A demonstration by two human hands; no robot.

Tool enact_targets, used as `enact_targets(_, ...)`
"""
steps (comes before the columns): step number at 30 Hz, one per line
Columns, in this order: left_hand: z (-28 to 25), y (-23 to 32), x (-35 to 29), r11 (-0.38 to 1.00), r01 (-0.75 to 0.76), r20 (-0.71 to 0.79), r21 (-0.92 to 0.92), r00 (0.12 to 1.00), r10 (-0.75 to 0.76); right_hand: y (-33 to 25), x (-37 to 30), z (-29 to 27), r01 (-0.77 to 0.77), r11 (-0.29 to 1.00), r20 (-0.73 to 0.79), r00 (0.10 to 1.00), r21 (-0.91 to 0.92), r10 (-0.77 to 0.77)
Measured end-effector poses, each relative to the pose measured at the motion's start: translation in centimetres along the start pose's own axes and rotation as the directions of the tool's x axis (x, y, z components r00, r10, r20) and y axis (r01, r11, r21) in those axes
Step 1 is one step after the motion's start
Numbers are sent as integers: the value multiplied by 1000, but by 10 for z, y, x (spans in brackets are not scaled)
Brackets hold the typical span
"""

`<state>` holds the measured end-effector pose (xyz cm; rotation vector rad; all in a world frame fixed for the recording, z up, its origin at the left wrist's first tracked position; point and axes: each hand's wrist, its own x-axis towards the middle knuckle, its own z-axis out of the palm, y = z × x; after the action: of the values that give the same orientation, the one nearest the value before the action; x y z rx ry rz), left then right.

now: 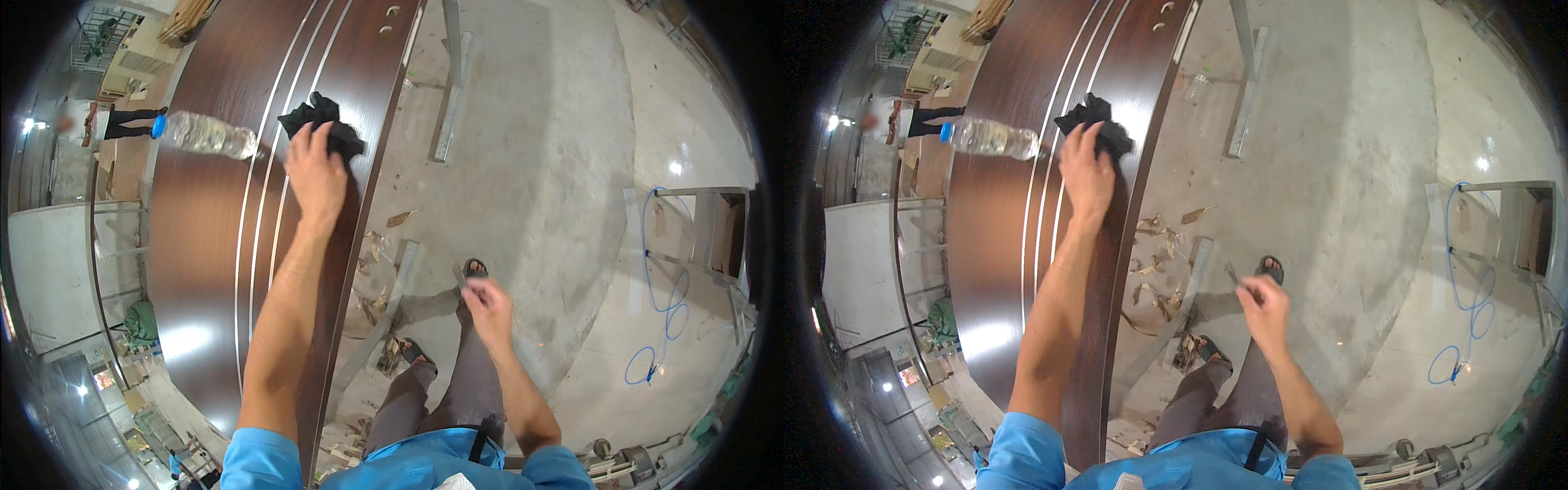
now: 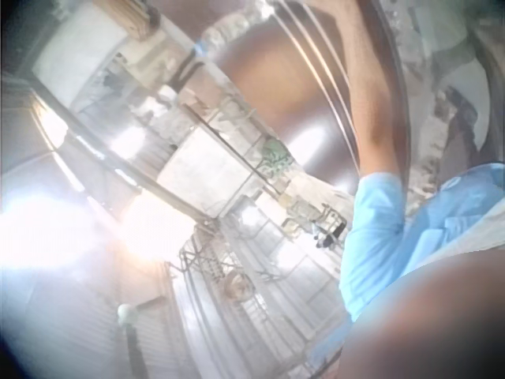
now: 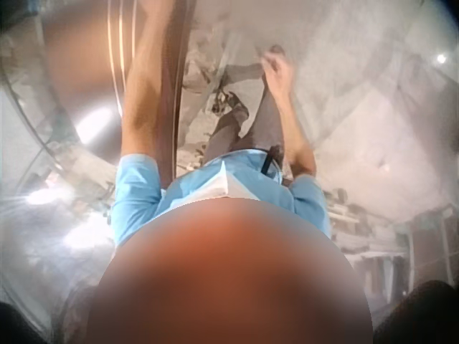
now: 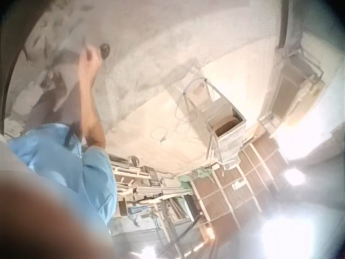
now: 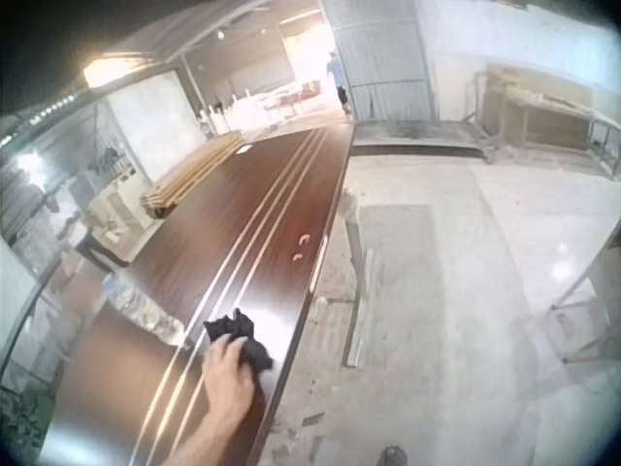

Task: The person wipes a large dark wooden table with a black cloth while holding a small metal tool in the other hand. They move along the table surface, repeatedly wiping and occasionally scraping along the inlaid silver lines.

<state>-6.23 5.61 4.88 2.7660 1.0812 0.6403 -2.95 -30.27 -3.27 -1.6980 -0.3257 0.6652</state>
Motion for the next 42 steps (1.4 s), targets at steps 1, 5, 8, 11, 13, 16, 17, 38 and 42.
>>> enact_targets(1, -4, -7, 8, 1000, -12, 1, 24, 1000, 12, -15, 34, 3, -11, 994, 9, 1000, -105, 12)
enact_targets(5, -40, -53, -30, 991, 20, 126, 133, 991, -37, -77, 195, 51, 450, 887, -98, 883, -106, -460)
enact_targets(8, -58, -83, -75, 964, 217, 137, 151, 962, -238, -102, 293, 95, 620, 759, -206, 730, -200, -651)
enact_targets(11, -58, -93, -91, 981, 159, 74, 113, 983, -168, -95, 339, 118, 729, 624, -184, 597, -281, -781)
enact_targets(13, -56, -90, -88, 978, 154, 70, 139, 984, -164, -85, 323, 121, 776, 548, -118, 540, -313, -833)
enact_targets(16, -57, -83, -81, 983, 139, 55, 117, 988, -146, -80, 246, 115, 771, 525, 91, 589, -361, -803)
enact_targets(17, -57, -82, -80, 979, 177, 62, 102, 981, -184, -81, 214, 112, 842, 464, 116, 508, -273, -853)
enact_targets(38, -59, -84, -82, 980, 176, 93, 90, 978, -185, -100, 305, 144, 625, 779, -450, 708, 41, -545)
enact_targets(42, -59, -85, -82, 980, 181, 92, 81, 978, -188, -98, 317, 146, 625, 780, -406, 717, 16, -566)
